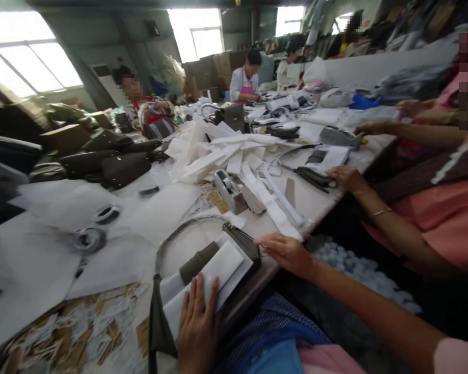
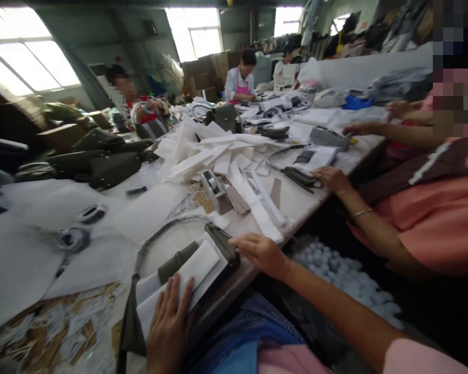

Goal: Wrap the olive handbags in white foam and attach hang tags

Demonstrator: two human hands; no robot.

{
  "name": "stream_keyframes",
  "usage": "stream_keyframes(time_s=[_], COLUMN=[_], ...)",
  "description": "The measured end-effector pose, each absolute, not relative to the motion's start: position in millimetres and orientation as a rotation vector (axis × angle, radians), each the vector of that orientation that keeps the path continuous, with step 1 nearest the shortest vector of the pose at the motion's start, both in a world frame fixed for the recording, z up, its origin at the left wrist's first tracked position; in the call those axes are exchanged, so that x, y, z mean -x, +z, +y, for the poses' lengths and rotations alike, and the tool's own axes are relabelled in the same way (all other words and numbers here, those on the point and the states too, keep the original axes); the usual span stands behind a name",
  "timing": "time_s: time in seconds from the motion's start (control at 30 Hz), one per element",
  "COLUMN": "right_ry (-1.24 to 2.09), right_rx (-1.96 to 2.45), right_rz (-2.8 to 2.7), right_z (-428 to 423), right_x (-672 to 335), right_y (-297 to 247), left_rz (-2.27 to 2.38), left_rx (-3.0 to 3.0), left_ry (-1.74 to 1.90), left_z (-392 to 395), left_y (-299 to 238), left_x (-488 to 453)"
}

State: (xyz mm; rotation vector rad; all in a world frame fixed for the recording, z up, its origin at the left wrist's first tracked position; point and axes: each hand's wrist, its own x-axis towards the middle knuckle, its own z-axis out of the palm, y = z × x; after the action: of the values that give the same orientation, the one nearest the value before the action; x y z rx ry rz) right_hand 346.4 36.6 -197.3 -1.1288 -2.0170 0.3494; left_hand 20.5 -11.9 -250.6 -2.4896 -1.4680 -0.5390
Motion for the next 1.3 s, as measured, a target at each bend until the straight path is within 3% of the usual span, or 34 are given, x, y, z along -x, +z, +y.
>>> stream_keyframes(time_s=[0.2,0.43,0.7,0.83,0.97,1.13,1.3], right_ry=[0.218,0.310,0.315,0.263,0.149,0.567,1.132], right_rx=[2.149,2.302,2.300,2.210,2.095,1.606,1.339], right_rz=[-1.365,-1.618,-1.855,-1.793,-1.543,-0.997,-0.848], right_z=[-42.4,-94.7,-85.8,-77.0,-70.2,-65.7,-69.7], right_x=[-490.2,-496.2,-450.0,-452.0,-465.7,-462.3,-402.9], right_y=[-252.7,-333.9,-361.1,-339.7,-265.6,-160.0,-162.1], left_rz=[-1.484,-1.511,-1.513,-1.496,-1.482,-1.450,-1.402], left_rx=[2.547,2.555,2.534,2.529,2.550,2.555,2.550], left_ry=[-0.631,-0.659,-0.645,-0.642,-0.608,-0.557,-0.428], left_z=[-11.7,-15.4,-16.3,-16.2,-14.9,-11.5,-11.3], left_y=[-250.2,-244.6,-243.1,-242.8,-241.5,-238.5,-234.0], left_x=[-23.3,-28.1,-30.0,-28.1,-25.5,-21.5,-16.6])
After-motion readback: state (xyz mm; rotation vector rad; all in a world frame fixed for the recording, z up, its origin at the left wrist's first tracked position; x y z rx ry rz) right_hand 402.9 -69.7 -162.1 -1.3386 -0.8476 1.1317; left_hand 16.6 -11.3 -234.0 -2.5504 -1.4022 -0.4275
